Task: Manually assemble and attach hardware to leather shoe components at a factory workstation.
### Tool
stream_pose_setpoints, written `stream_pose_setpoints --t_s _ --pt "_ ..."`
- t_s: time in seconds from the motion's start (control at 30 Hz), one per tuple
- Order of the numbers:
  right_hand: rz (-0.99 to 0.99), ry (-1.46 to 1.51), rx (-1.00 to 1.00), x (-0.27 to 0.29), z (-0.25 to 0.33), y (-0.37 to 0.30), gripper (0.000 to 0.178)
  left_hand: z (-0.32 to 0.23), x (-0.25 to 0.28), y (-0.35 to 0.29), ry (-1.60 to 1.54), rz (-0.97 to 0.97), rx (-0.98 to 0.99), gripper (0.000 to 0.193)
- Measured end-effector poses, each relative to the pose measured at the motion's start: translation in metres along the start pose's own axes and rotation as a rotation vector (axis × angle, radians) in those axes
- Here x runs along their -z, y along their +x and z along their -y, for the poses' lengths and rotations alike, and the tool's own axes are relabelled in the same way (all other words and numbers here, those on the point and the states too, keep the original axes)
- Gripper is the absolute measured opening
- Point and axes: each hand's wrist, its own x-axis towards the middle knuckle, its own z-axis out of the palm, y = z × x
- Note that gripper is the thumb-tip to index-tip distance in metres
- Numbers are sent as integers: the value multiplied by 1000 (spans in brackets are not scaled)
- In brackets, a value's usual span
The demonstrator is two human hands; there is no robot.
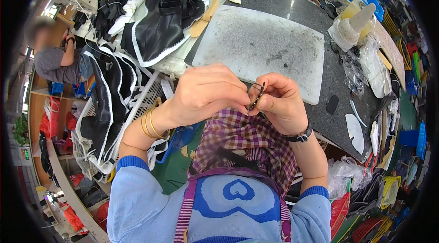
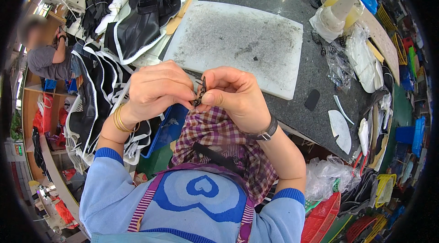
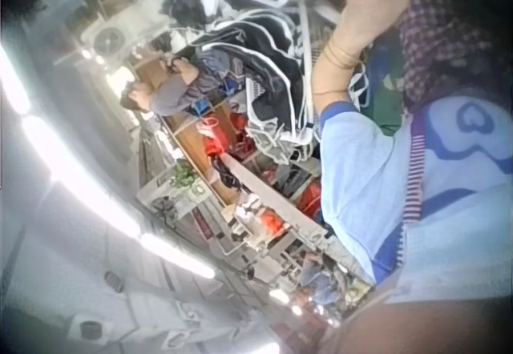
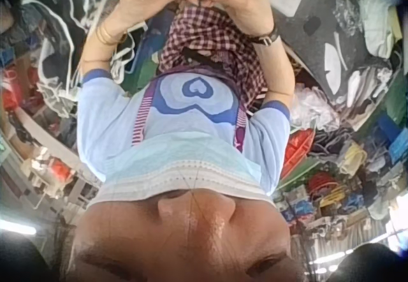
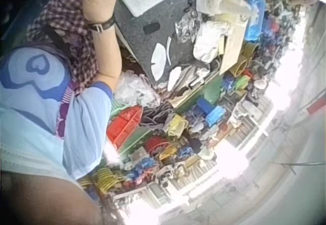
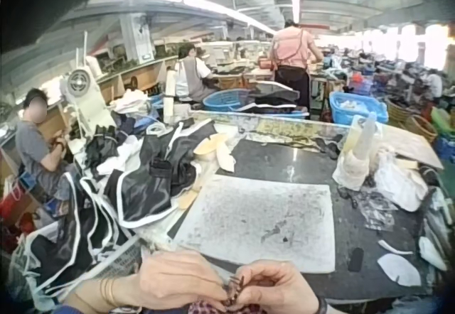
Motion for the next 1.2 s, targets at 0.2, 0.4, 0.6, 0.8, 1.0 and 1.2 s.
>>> stream_pose_setpoints --t_s 0.2,0.4,0.6,0.8,1.0,1.2 --pt "-246 -388 4 1 6 3 14 41 17 10 -82 -151 447 16" --pt "-187 -385 7 -8 -2 8 19 224 142 -10 1192 -454 597 25" --pt "-125 -639 26 10 1 2 28 260 198 -10 901 384 519 37" --pt "-93 -575 -15 11 -5 9 26 264 220 -10 1278 828 -33 12" --pt "-229 -603 64 13 10 -12 27 93 226 106 810 462 9 15" --pt "60 -819 685 -33 19 0 28 39 135 116 330 251 349 33"
